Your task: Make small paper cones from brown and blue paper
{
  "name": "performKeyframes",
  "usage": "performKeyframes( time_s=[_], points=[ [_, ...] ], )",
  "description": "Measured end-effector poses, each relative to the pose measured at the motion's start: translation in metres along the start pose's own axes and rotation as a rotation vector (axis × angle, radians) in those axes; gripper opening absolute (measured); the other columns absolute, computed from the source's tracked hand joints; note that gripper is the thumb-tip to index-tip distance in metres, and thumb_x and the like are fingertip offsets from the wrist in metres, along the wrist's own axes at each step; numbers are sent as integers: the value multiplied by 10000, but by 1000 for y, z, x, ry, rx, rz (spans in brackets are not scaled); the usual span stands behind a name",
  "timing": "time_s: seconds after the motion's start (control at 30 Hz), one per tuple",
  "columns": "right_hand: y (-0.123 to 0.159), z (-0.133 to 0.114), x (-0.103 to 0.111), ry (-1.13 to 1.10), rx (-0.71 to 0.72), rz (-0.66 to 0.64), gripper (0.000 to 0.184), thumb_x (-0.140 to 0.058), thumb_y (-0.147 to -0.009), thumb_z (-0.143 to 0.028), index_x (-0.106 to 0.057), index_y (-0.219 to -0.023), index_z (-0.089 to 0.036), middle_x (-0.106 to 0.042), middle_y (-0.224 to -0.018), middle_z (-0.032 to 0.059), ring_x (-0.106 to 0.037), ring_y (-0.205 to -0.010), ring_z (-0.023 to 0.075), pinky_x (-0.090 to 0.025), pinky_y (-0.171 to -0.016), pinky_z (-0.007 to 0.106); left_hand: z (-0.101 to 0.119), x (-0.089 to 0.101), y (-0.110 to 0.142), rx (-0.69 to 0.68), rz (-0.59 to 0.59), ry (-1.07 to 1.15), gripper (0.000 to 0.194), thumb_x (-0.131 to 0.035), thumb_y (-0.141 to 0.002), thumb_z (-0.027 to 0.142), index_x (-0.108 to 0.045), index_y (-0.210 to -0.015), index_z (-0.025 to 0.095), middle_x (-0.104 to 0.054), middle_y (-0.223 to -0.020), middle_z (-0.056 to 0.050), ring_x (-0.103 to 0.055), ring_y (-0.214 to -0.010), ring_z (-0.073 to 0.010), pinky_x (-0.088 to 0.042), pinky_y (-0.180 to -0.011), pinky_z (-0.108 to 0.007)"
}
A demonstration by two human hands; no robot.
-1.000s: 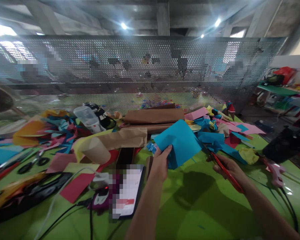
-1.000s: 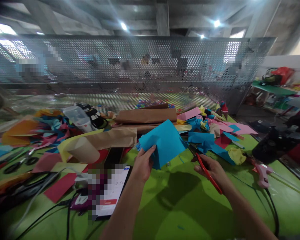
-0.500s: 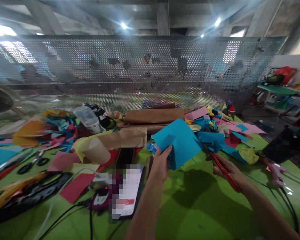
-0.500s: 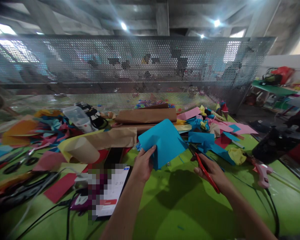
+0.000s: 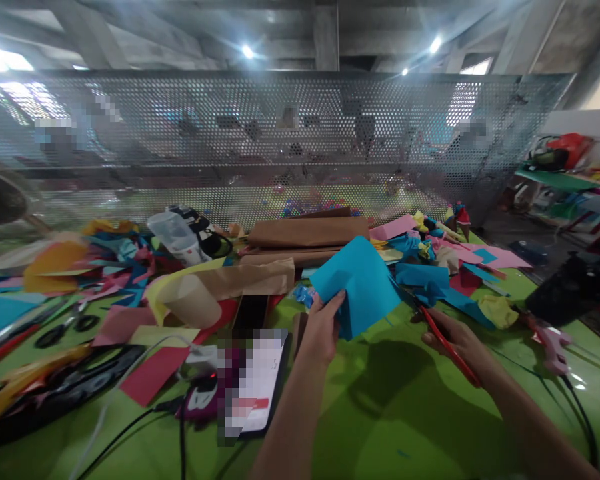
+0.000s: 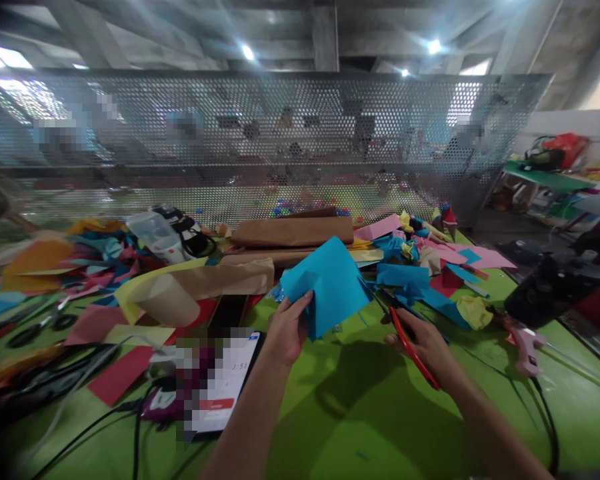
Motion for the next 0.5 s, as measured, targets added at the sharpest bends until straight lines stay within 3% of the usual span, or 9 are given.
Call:
performKeyframes(
  time_s=[0.5],
  points=[
    [-3,-4,0,-32,-18,71,477,-662,-832,-582,-749,-1110,-204,-759,-990,80,-687,-845,255,-521,-709,306,0,0,1,-2,-2,-8,422,-900,-659,293,-751,-1052,253,-746,-1225,-52,-625,-1250,-279,-497,-1078,-412]
  ],
)
Point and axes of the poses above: each hand's wrist, its own y-axis away from the middle knuckle, its own x-axis out of the back of the hand, z = x × y, the point moved 2 cm from there along -y, towards the middle knuckle
